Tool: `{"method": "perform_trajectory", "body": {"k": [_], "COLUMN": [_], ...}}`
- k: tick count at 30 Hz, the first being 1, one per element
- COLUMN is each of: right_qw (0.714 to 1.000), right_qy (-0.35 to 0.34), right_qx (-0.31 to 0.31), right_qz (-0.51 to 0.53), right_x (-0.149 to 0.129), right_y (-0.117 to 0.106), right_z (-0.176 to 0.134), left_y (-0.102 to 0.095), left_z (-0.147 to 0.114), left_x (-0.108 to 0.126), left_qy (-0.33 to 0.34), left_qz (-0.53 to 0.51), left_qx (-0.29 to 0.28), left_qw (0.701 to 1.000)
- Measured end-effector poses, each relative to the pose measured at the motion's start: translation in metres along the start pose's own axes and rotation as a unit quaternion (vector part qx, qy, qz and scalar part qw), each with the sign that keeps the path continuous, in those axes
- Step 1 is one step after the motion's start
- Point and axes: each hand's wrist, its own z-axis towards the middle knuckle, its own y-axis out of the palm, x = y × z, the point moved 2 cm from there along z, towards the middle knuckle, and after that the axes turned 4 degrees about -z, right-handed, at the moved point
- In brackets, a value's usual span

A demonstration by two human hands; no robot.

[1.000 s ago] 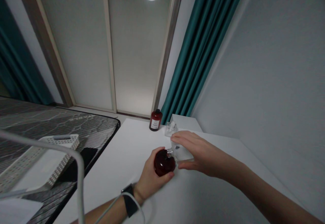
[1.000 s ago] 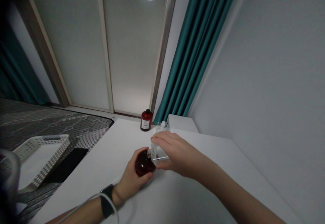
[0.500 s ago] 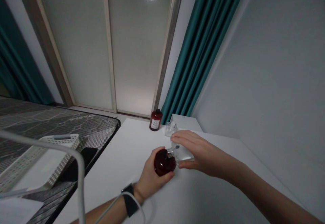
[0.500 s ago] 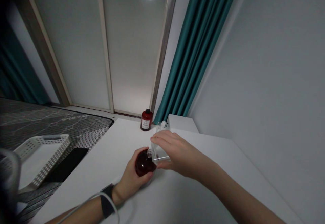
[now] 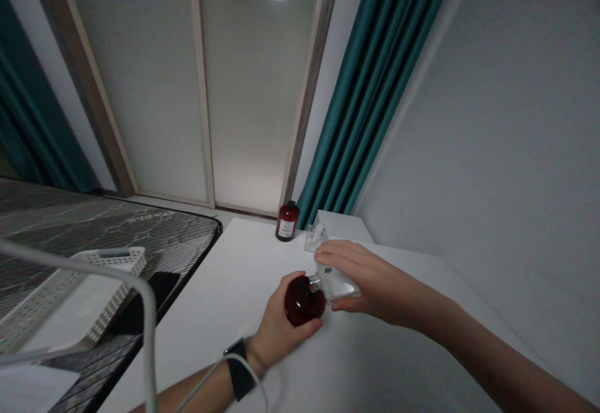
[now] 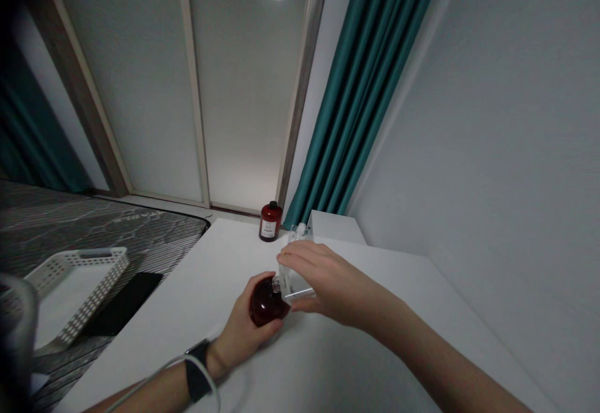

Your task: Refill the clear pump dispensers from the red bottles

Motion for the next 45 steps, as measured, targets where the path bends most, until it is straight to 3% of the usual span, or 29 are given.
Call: {"method": "perform_trajectory", "body": {"k": [45], "right_qw": [0.999], "right_qy": [-0.032], "right_qx": [-0.017], "right_qz": [-0.025], "right_x": [-0.0009], "right_y": [-0.0068], "right_z": [-0.0005], "left_y": [-0.0004], "left_z": [0.0004], "left_x": [0.0018], "left_qy": [0.002], "left_qz": [-0.006], "left_qx": [-0.024], "left_qw": [1.000]}}
